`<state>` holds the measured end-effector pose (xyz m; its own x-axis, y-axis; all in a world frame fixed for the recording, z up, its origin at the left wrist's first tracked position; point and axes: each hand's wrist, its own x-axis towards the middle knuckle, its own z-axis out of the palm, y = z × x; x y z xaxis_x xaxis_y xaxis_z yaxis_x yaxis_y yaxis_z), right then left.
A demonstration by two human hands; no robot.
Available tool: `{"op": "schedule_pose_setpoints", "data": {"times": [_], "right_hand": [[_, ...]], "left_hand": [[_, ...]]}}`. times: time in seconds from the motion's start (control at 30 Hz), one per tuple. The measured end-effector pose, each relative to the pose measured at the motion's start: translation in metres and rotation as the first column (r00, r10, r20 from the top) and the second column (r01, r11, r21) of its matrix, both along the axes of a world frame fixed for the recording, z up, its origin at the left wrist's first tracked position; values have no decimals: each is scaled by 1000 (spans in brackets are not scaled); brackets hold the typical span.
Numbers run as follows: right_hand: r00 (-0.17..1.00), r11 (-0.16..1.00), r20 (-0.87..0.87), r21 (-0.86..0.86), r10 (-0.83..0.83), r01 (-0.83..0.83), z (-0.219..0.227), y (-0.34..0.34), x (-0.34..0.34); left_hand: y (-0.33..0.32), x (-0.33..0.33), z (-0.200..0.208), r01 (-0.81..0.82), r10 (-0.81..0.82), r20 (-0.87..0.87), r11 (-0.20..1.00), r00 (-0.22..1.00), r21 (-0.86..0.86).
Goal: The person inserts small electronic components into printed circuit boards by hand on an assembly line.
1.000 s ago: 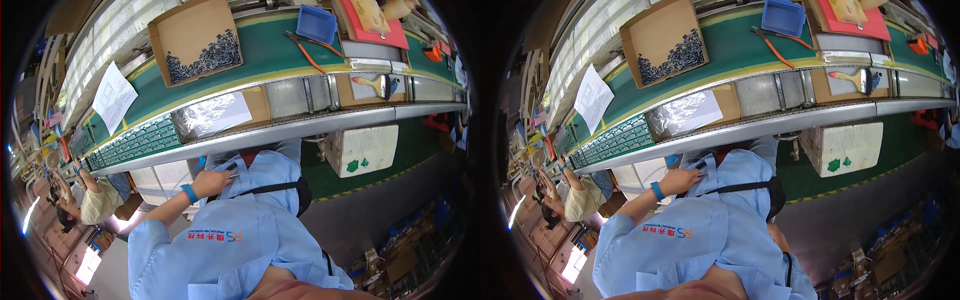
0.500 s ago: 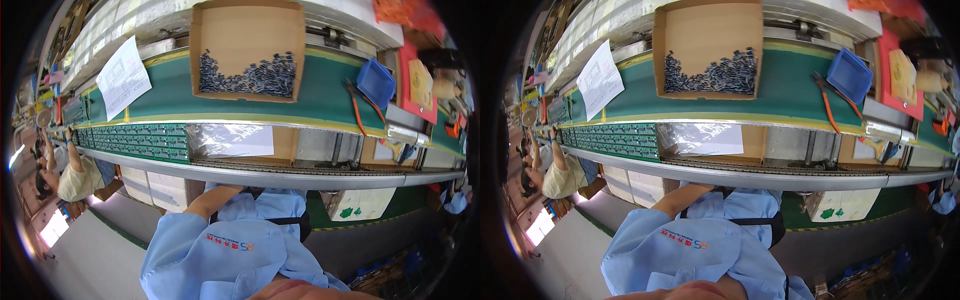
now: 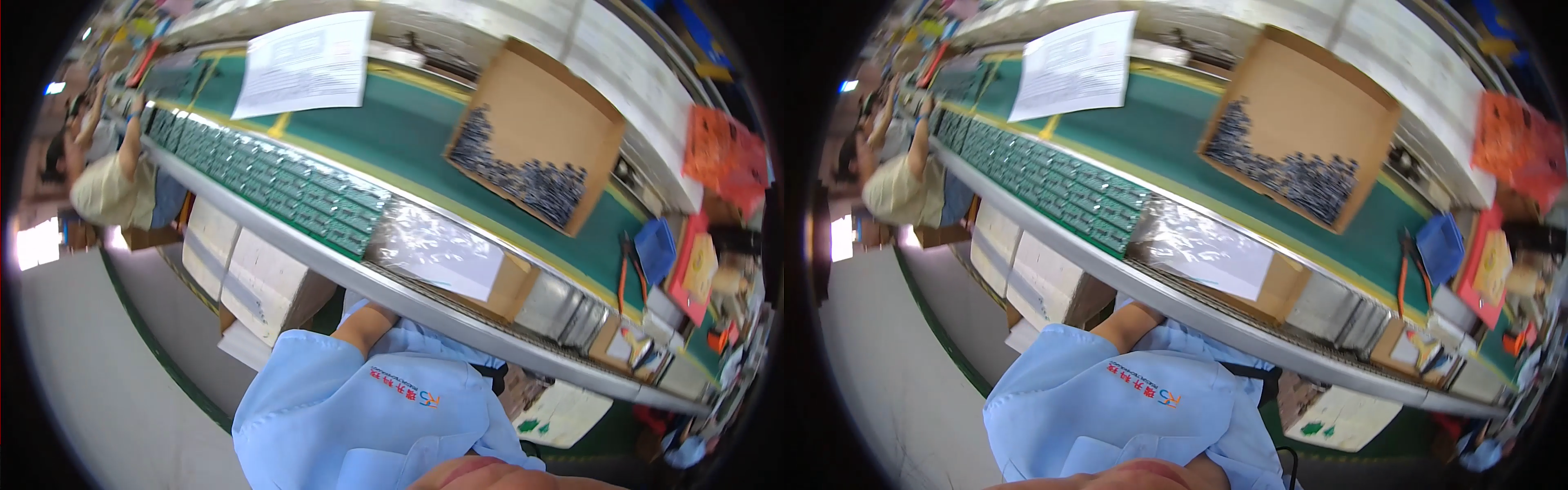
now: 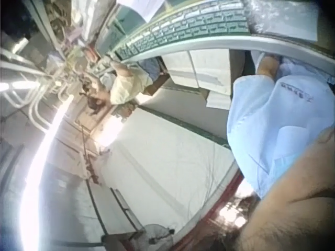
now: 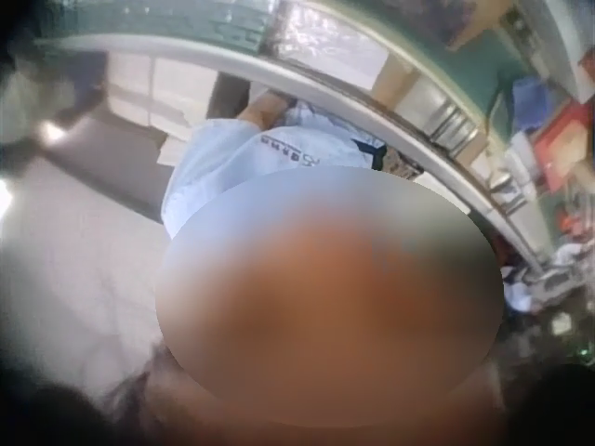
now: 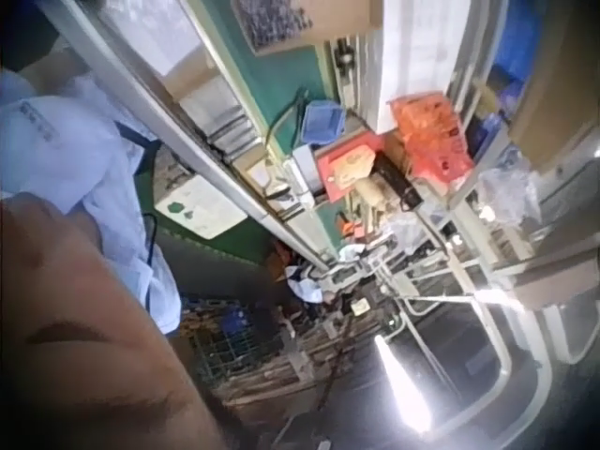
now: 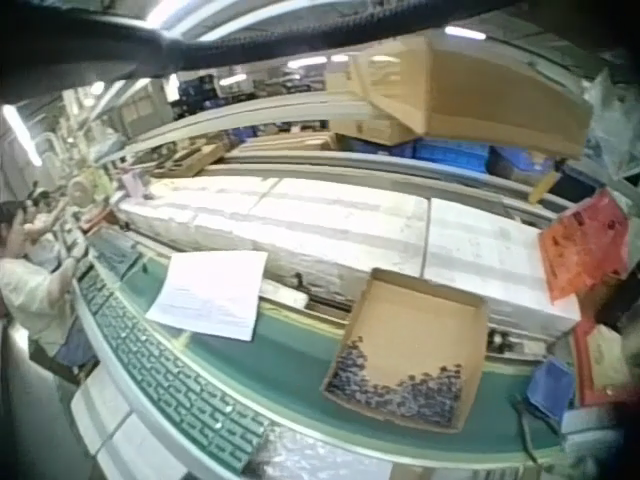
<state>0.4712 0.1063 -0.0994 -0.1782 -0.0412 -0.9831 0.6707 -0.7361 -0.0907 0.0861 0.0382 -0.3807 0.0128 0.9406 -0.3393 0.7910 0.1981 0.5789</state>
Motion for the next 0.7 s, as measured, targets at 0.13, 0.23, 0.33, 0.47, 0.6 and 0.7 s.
{"op": "schedule_pose_setpoints", "data": {"times": [0.13, 0.23, 0.33, 0.47, 0.6, 0.7], "right_hand": [[974, 967, -60, 144, 219, -209, -35, 43, -29], [944, 922, -78, 256, 320, -291, -61, 47, -48], [937, 892, -71, 338, 343, -301, -63, 6, -55], [919, 805, -34, 498, 392, -324, -46, -10, -69], [861, 686, 28, 592, 507, -423, -22, -11, -89], [804, 606, 68, 621, 590, -497, -12, -9, -112]], "left_hand": [[2, -25, -35, -90, 98, -61, 990, 993, 112], [2, -43, -61, -90, 111, -98, 977, 989, 194], [-21, -51, -67, -15, 45, -117, 969, 992, 247], [-3, -68, -53, 70, -12, -157, 926, 988, 372], [-18, -72, -33, 63, 16, -172, 893, 985, 445], [-50, -88, 37, 137, -136, -18, 971, 991, 197]]}}
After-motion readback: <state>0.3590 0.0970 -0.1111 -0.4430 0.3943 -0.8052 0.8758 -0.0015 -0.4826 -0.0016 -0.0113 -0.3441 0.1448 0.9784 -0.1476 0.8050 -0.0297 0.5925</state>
